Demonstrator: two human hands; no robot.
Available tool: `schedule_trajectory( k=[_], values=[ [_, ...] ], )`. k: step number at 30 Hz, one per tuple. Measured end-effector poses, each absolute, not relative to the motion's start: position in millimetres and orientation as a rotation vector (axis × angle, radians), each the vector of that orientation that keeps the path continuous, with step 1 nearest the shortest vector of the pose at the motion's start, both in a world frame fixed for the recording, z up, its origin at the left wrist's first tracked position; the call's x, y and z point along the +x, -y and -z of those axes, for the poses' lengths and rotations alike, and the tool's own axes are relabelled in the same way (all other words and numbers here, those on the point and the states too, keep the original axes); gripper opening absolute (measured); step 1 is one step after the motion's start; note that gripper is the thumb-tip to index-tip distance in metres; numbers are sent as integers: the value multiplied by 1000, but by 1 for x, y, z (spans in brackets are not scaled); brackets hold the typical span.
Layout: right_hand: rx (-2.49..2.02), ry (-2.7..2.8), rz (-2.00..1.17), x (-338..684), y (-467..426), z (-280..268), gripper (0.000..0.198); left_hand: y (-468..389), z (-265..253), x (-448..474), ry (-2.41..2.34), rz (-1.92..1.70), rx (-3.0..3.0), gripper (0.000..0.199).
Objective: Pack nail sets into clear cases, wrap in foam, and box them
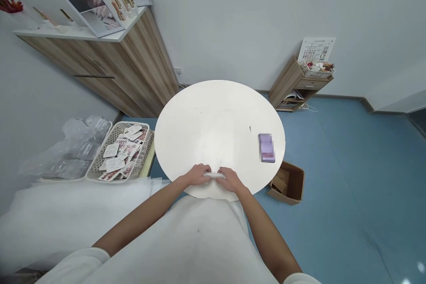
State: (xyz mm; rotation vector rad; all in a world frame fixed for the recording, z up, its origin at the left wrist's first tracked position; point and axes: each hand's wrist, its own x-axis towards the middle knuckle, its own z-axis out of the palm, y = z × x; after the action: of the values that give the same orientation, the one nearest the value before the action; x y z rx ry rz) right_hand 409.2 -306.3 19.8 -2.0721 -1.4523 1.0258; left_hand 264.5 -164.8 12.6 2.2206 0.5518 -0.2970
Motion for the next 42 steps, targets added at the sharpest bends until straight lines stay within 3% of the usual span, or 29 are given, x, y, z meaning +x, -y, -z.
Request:
schedule_trajectory(
  k=[10, 23, 27, 29, 32, 37, 42],
  values=[
    [-2054, 1014, -1231, 441, 282, -1, 31, 128, 10, 252, -714, 135, 1842, 30],
    [-2280, 669, -869, 444, 289, 28, 9, 131, 30, 250, -1134, 28, 1911, 22],
    [-2289, 657, -725, 436, 295, 30, 35, 136, 28, 247, -1198, -15, 1935, 8],
    [-2353, 690, -489, 431, 298, 29, 50, 142, 26, 246, -1240, -139, 2006, 28],
    [-2408, 994, -239, 424, 299, 25, 48, 152, 19, 247, -1074, -316, 2273, 45],
    [-2268, 1752, -445, 418, 290, 19, 49, 164, 12, 261, -524, -81, 2627, 60],
    [-2298, 1795, -527, 412, 285, 15, 47, 166, 11, 269, -490, 92, 2700, 58]
  ],
)
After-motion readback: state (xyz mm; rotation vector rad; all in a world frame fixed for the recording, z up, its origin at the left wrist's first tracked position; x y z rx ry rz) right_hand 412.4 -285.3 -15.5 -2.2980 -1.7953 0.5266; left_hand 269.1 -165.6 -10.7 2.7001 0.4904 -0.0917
